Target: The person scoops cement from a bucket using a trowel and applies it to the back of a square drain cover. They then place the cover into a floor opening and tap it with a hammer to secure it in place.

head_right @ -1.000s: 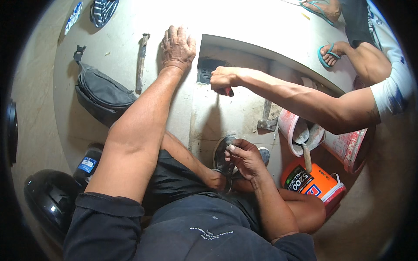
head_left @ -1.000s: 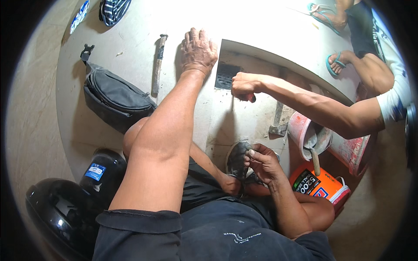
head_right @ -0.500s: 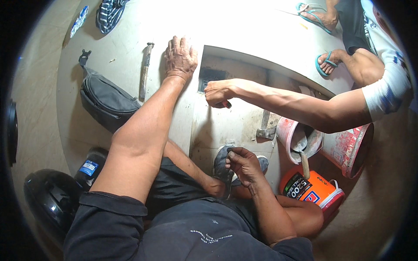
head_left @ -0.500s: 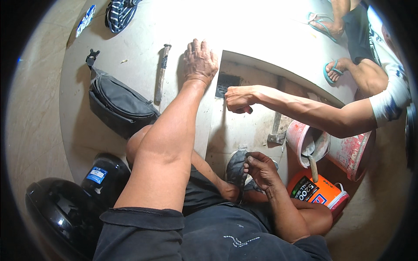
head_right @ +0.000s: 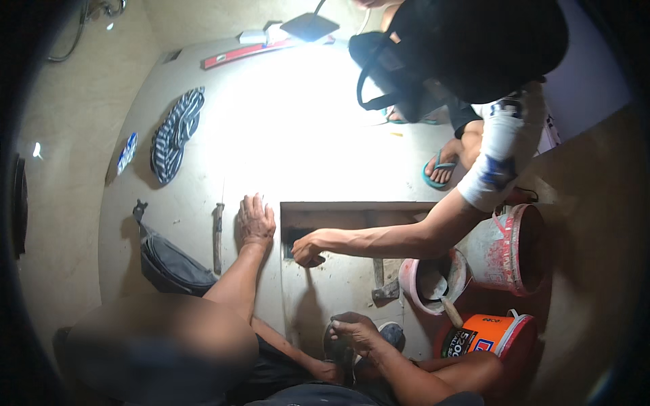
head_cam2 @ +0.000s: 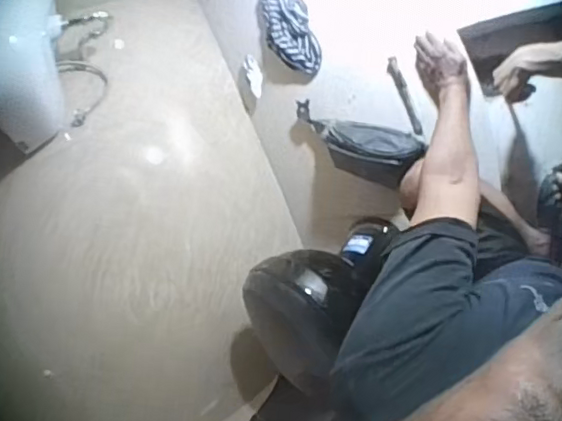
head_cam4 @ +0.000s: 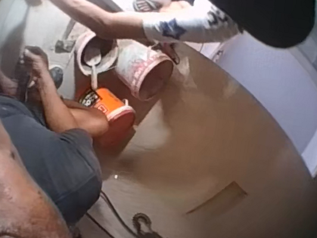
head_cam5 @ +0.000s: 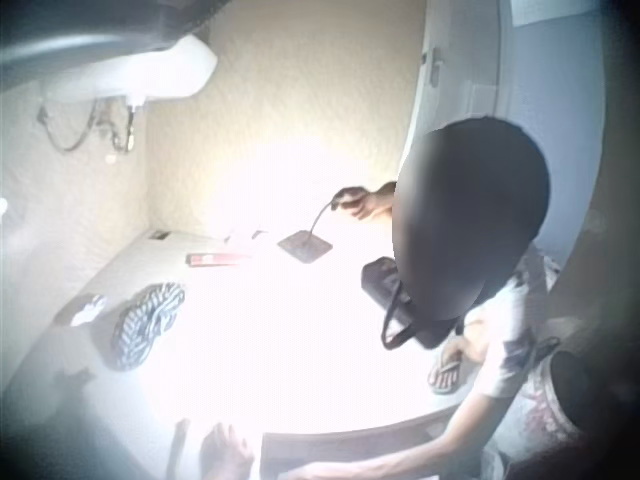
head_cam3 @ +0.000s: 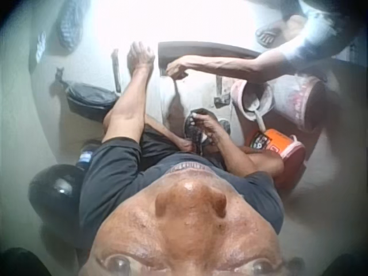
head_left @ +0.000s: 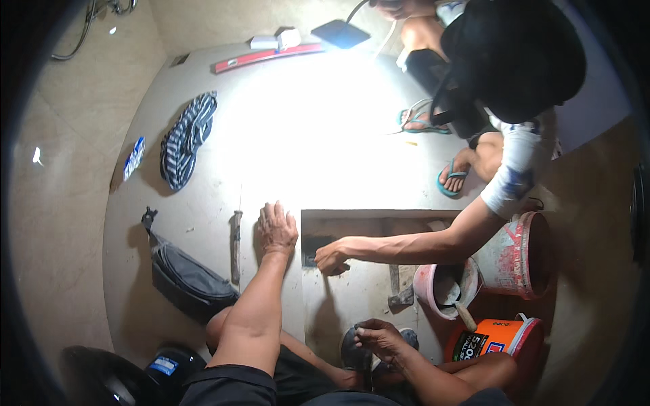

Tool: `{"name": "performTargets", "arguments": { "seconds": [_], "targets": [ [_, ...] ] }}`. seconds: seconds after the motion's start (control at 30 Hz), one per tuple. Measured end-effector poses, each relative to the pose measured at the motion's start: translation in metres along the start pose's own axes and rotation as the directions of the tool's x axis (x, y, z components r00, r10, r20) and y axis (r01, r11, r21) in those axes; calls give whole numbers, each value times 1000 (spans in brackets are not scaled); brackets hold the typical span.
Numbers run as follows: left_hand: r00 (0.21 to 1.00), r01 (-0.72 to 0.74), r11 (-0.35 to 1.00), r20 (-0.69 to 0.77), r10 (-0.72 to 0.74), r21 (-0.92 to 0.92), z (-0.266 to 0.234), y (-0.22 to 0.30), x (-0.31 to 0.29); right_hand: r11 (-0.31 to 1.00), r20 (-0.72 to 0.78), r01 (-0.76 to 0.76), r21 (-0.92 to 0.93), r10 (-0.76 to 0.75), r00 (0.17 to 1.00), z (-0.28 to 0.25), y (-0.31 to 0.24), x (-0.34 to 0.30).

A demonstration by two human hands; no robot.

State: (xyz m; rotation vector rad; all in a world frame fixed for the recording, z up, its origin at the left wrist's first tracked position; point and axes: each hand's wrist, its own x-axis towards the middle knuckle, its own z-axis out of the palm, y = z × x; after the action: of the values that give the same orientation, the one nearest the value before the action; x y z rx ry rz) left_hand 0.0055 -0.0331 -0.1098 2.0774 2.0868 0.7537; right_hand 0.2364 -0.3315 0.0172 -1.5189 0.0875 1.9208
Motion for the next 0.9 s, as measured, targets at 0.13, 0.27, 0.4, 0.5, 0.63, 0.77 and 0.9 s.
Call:
{"name": "performTargets", "arguments": {
  "seconds": [0.13, 0.27, 0.4, 0.5, 0.63, 0.77, 0.9],
  "targets": [
    [998, -60, 992, -15, 58, -115, 5, 7, 4, 1000, -5, 6, 9, -6, 1000, -8, 0, -3],
    [996, -78, 989, -54, 72, -129, 2, 12, 8, 1000, -5, 24, 2, -24, 1000, -11, 0, -2],
    [997, -63, 989, -56, 56, -132, 2, 8, 5, 996, -16, 58, -66, -59, 998, -6, -1, -6],
    [995, -80, 993, -71, 74, -84, 1, 6, 2, 995, -94, 34, -98, -43, 995, 1, 0, -5],
    [998, -70, 988, -18, 68, -135, -4, 11, 9, 999, -63, 32, -6, -32, 997, -7, 5, -3],
    [999, -18, 997, 50, 22, -78, -8, 17, 6, 998, -56, 38, 58, -35, 998, -10, 3, -4],
    [983, 49, 998, 177, -40, -49, -7, 11, 6, 997, -44, 40, 68, -37, 998, -9, 2, -4]
  ]
}}
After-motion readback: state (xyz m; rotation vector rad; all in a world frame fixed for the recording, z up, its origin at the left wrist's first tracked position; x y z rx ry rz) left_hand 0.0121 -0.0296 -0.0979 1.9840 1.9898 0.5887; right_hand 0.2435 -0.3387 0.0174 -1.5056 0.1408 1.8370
